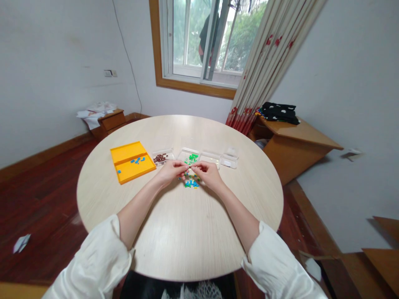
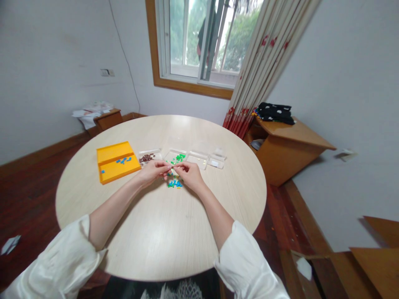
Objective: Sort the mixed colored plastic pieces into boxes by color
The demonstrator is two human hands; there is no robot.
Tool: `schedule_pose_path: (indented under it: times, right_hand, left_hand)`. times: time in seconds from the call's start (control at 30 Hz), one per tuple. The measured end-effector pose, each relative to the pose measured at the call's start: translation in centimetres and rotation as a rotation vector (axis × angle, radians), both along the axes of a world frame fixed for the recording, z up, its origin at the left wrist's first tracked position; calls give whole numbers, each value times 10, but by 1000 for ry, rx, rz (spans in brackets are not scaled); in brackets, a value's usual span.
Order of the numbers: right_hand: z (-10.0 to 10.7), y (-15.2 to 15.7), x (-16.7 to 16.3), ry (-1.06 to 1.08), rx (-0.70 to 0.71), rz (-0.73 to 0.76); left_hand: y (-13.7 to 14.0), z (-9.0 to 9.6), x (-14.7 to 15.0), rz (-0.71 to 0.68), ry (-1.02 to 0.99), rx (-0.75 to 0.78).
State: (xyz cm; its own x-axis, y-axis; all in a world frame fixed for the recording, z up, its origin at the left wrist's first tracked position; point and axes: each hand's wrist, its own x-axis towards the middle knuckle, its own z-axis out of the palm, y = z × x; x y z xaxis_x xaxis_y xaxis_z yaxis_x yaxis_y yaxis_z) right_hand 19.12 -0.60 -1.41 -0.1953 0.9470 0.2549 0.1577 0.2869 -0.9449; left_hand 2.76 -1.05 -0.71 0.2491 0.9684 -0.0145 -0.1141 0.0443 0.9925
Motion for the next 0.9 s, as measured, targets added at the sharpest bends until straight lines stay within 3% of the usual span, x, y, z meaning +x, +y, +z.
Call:
schedule_pose_path:
  times: [0.37,0.9]
  right_hand:
    - [-1,1,-1,30,-5,-6]
    - [-1,2,0,-3,40,-51]
  left_hand:
    - [-2,3,2,30,89,105]
    - [-3,0,8,38,143,125]
